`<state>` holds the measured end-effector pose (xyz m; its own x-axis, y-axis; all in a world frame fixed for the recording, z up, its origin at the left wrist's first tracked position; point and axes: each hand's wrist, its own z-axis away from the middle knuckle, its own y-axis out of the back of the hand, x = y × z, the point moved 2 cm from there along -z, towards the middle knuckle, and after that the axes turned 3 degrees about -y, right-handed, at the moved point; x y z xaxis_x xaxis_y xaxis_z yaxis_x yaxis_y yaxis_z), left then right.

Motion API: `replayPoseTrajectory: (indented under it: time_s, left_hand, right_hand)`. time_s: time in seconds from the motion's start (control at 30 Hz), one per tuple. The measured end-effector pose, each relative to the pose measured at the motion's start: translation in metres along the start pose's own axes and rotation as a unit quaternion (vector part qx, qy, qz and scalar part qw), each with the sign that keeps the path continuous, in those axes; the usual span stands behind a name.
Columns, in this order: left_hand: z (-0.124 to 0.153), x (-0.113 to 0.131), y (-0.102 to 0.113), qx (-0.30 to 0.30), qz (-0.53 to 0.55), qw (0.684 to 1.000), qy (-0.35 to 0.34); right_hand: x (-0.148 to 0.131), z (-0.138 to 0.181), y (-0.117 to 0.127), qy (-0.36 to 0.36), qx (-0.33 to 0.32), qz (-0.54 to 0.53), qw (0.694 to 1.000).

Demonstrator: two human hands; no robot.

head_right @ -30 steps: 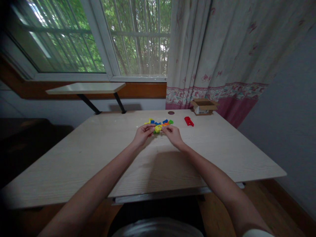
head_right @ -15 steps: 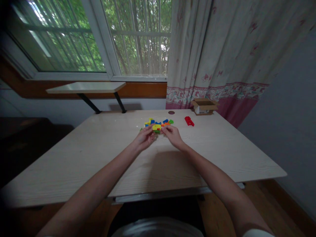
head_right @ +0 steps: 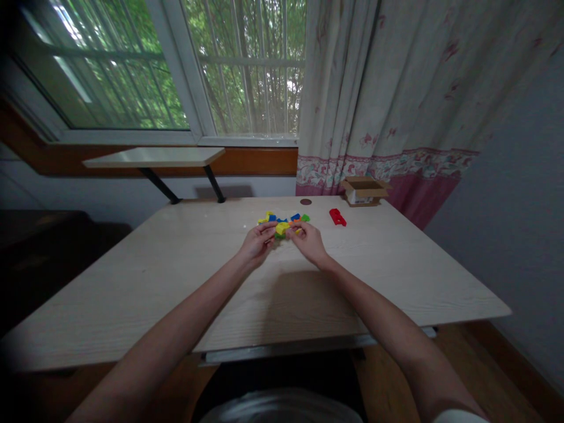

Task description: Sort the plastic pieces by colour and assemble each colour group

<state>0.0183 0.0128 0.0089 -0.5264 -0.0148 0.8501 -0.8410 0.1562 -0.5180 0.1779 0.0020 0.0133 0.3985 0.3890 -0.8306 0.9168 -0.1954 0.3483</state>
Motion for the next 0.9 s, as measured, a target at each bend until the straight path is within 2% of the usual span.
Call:
replayPoseTrajectory:
  time_s: [0.23,0.37,0.47,0.57,0.67,0.73,0.9]
  left_hand:
    - [0.001,0.0,-0.002,-0.002,-0.05,0.998,-0.025]
    - [0.003,0.001,-0.004,0.002,-0.085,0.996,-0.022]
    - [0.003,0.003,-0.003,0.015,-0.117,0.993,-0.021]
    - [0.002,0.003,0.0,0.036,-0.113,0.993,-0.025]
    - [0.001,0.002,0.003,0.044,-0.1,0.994,-0.02]
    - [-0.001,0.001,0.004,0.04,-0.097,0.994,-0.018]
    - [-0.003,0.0,0.006,0.04,-0.09,0.995,-0.023]
  right_hand:
    - [0.001,0.001,-0.004,0.001,-0.02,-0.049,0.999]
    - [0.005,-0.003,-0.007,-0.051,-0.028,-0.147,0.987]
    - [0.01,-0.007,-0.008,-0.16,-0.046,-0.277,0.946]
    - [0.011,-0.008,-0.006,-0.288,-0.073,-0.393,0.87]
    - [0.008,-0.007,-0.002,-0.359,-0.104,-0.457,0.807]
    - [0.006,-0.006,0.0,-0.365,-0.117,-0.469,0.795]
    - [0.006,-0.007,0.003,-0.334,-0.137,-0.463,0.809]
